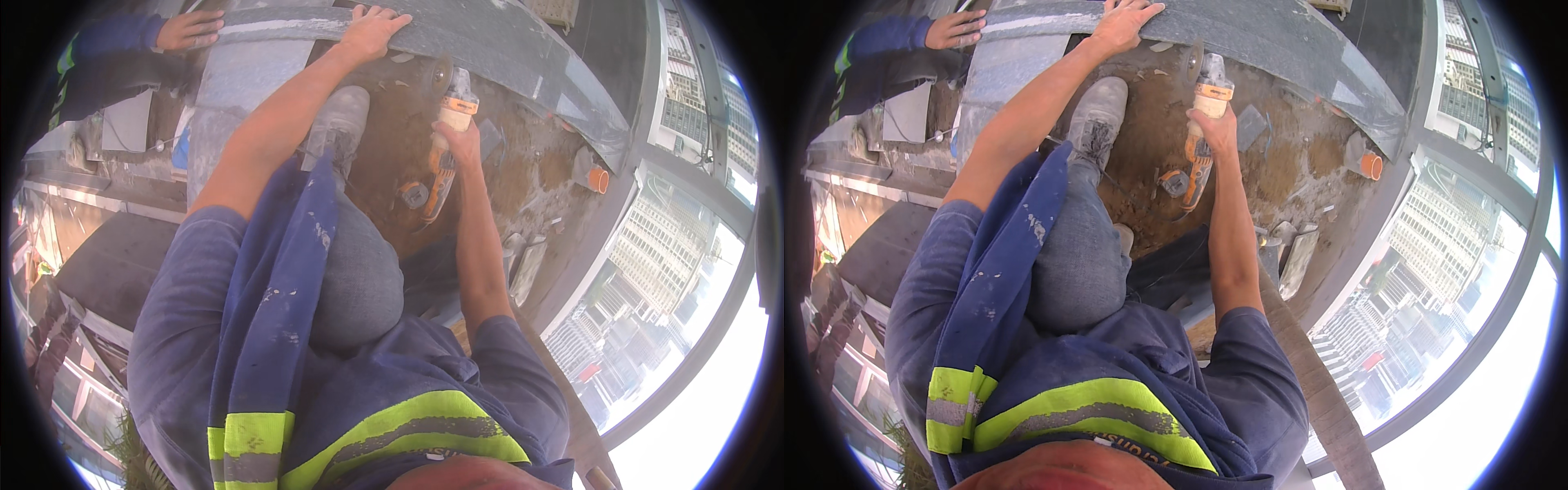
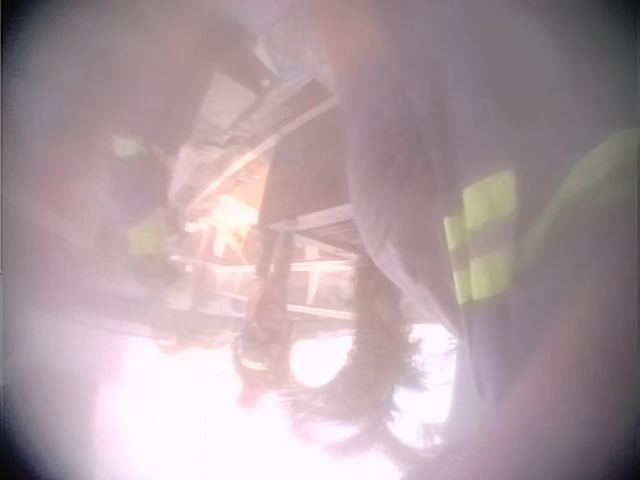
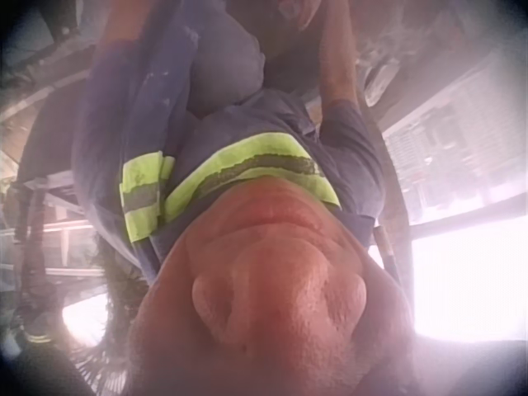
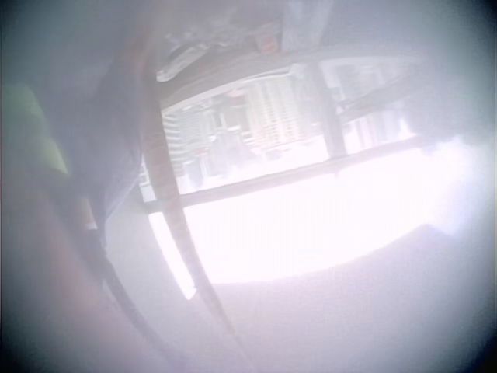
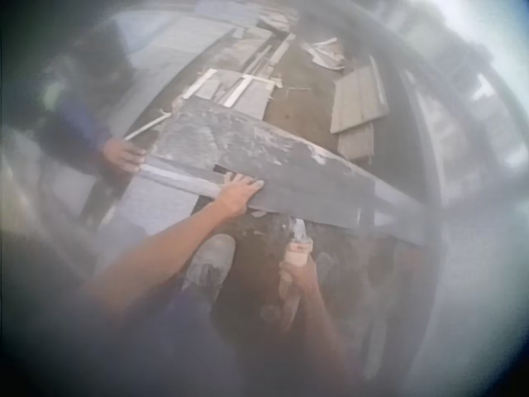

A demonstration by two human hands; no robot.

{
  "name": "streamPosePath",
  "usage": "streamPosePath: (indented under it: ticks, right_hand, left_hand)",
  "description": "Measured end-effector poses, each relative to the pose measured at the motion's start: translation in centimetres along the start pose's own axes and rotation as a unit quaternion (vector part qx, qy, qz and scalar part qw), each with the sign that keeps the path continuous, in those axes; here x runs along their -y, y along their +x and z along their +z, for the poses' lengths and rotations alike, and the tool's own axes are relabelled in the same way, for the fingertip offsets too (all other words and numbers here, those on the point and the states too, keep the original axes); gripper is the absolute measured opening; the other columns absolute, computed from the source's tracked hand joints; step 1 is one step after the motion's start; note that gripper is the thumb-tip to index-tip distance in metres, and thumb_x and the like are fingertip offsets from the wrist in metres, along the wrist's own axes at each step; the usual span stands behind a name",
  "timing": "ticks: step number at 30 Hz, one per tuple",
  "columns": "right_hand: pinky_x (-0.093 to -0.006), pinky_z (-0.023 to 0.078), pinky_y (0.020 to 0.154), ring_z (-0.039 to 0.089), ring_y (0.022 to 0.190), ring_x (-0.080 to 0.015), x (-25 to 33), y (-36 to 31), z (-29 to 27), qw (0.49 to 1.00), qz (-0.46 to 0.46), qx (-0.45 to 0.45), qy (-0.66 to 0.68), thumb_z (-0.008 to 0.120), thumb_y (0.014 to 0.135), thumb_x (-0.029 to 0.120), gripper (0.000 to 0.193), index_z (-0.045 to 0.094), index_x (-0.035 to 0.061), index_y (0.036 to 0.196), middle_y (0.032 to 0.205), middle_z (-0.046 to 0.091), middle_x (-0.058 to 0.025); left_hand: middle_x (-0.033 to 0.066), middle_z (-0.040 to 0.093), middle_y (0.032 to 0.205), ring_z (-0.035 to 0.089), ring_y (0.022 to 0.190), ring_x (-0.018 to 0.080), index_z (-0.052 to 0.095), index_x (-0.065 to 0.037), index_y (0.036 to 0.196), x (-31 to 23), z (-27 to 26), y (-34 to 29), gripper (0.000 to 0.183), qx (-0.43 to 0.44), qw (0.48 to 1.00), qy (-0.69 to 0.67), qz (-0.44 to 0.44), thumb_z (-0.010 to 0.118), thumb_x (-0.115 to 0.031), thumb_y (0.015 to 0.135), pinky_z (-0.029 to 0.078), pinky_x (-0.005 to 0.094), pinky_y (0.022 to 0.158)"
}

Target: The person uses an angle grinder to cut a long metal strip on a construction site. They hold the strip in place with one hand while operating the grinder with the other, creating sparks as they cut through the material.

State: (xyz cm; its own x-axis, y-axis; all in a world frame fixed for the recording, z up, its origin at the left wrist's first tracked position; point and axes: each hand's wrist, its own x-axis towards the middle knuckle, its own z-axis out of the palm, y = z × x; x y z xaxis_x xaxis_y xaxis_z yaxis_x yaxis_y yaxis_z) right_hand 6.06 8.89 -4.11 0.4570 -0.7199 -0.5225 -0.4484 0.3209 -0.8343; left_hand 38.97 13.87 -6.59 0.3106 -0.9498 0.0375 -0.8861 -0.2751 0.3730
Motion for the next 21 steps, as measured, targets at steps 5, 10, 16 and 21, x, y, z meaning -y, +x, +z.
streamPosePath:
  ticks: [5, 10, 16, 21]
  right_hand:
    - [-0.0359, 0.062, 0.074, 0.075, 0.083, -0.0199, -0.23, -0.01, -0.06, 1.0, -0.003, -0.002, 0.012, 0.089, 0.08, 0.012, 0.052, 0.066, -0.0009, 0.126, 0.105, 0.076, -0.0102]
    - [-0.0359, 0.062, 0.074, 0.075, 0.083, -0.0201, -0.14, 0.41, -0.07, 1.0, -0.014, -0.005, 0.009, 0.089, 0.08, 0.012, 0.053, 0.065, -0.0006, 0.126, 0.105, 0.075, -0.0098]
    - [-0.0359, 0.062, 0.074, 0.075, 0.084, -0.02, 0.15, 0.32, 0.08, 1.0, -0.012, -0.003, 0.008, 0.089, 0.081, 0.012, 0.052, 0.066, -0.0007, 0.126, 0.104, 0.075, -0.0099]
    - [-0.0362, 0.062, 0.074, 0.075, 0.083, -0.0201, -0.74, 0.55, -0.28, 1.0, -0.009, -0.007, -0.001, 0.089, 0.08, 0.012, 0.052, 0.066, -0.0003, 0.125, 0.104, 0.075, -0.0097]
  left_hand:
    - [0.0131, 0.063, 0.147, 0.053, 0.141, 0.0334, 0.061, -0.02, 0.152, -0.47, -0.25, -0.22, 0.06, -0.02, 1.0, -0.014, 0.009, 0.068, -0.015, 0.092, 0.032, 0.0585, 0.119]
    - [0.0131, 0.063, 0.148, 0.053, 0.141, 0.0335, 0.061, -0.02, 0.152, -0.18, -0.19, -0.15, 0.062, -0.002, 1.0, 0.009, 0.013, 0.069, -0.015, 0.091, 0.032, 0.058, 0.118]
    - [0.0128, 0.062, 0.149, 0.053, 0.142, 0.0328, 0.058, -0.02, 0.155, 0.13, 0.06, -0.03, 0.066, -0.005, 0.999, 0.026, 0.018, 0.068, -0.012, 0.091, 0.032, 0.059, 0.118]
    - [0.0127, 0.062, 0.149, 0.052, 0.143, 0.0327, 0.057, -0.02, 0.155, -0.33, -0.19, 0.19, 0.067, 0.009, 0.999, 0.027, 0.015, 0.068, -0.01, 0.09, 0.032, 0.0586, 0.118]
